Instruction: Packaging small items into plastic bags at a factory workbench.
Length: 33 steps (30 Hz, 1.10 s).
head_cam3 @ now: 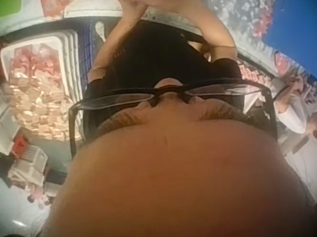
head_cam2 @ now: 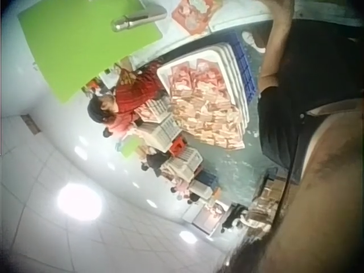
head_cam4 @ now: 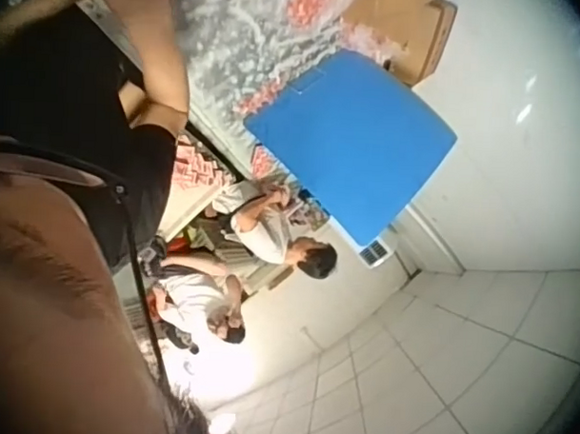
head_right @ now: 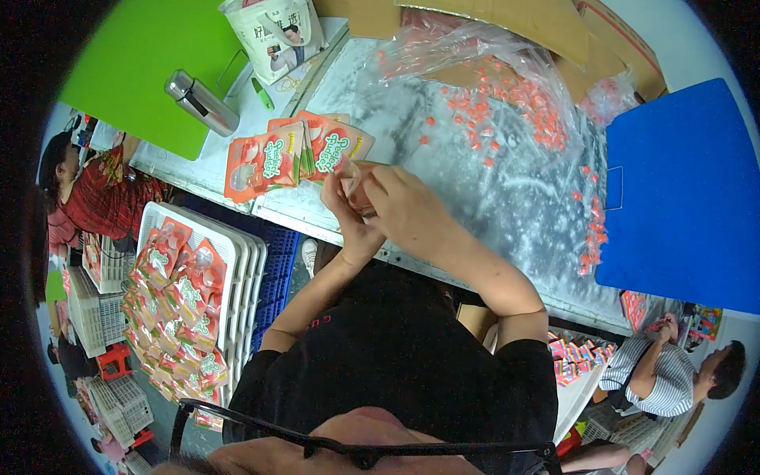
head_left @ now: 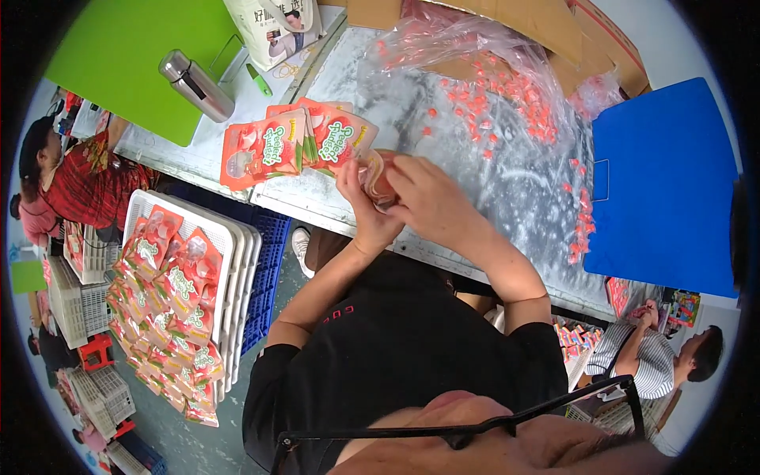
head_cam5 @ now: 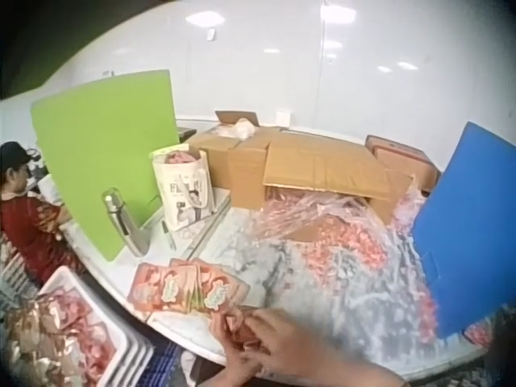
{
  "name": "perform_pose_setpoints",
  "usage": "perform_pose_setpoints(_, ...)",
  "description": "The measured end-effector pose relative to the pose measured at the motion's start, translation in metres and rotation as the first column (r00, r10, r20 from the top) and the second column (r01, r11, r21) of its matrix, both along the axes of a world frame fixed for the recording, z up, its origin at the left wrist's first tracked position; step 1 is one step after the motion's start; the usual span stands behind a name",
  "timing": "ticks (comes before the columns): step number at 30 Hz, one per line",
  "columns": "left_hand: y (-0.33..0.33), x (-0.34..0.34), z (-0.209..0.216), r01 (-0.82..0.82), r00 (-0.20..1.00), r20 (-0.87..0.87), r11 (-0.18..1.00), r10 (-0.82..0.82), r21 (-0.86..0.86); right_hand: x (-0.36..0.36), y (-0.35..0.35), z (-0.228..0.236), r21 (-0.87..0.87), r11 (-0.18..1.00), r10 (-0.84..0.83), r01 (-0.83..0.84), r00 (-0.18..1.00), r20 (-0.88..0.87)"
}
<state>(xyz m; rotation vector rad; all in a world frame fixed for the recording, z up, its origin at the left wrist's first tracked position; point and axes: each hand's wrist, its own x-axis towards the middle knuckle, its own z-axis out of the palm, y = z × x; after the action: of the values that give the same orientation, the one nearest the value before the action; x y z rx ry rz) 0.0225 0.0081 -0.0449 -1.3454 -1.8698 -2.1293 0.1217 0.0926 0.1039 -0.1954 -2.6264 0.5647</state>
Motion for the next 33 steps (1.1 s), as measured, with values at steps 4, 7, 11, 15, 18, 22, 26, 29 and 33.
perform_pose_setpoints(4,-0.03,-0.012,0.025,0.109,0.985,-0.117,0.982,-0.128,-0.155,0.004,0.017,-0.018,0.135,0.967,0.184,-0.215,0.96,0.212)
perform_pose_setpoints(7,-0.044,-0.048,0.056,0.32,0.946,0.14,0.913,-0.292,-0.254,0.008,0.02,-0.015,0.234,0.912,0.305,-0.336,0.939,0.16)
perform_pose_setpoints(11,-0.032,-0.095,0.052,0.815,0.561,0.469,0.553,-0.682,-0.172,0.005,0.011,-0.011,0.193,0.883,0.389,-0.428,0.897,0.209)
perform_pose_setpoints(15,-0.024,-0.084,0.054,0.799,0.596,0.411,0.459,-0.69,-0.389,-0.001,0.003,-0.03,0.232,0.913,0.271,-0.336,0.924,0.271)
perform_pose_setpoints(18,-0.028,-0.076,0.051,0.766,0.638,0.363,0.512,-0.679,-0.389,-0.009,0.007,-0.035,0.209,0.889,0.29,-0.408,0.853,0.434)
perform_pose_setpoints(22,-0.032,-0.064,0.055,0.728,0.685,0.317,0.6,-0.655,-0.333,-0.024,0.011,-0.02,0.037,0.931,0.286,-0.364,0.787,0.547)
perform_pose_setpoints(26,-0.034,-0.07,0.034,0.636,0.762,0.407,0.704,-0.505,-0.317,-0.028,0.01,-0.028,0.244,0.902,0.325,-0.355,0.933,0.157)
perform_pose_setpoints(29,-0.034,-0.068,0.028,0.615,0.769,0.406,0.744,-0.493,-0.262,-0.027,0.007,-0.015,0.121,0.943,0.29,-0.31,0.944,0.158)
perform_pose_setpoints(33,-0.033,-0.061,0.031,0.597,0.784,0.364,0.771,-0.503,-0.222,-0.031,0.01,-0.017,0.131,0.935,0.245,-0.328,0.87,0.428)
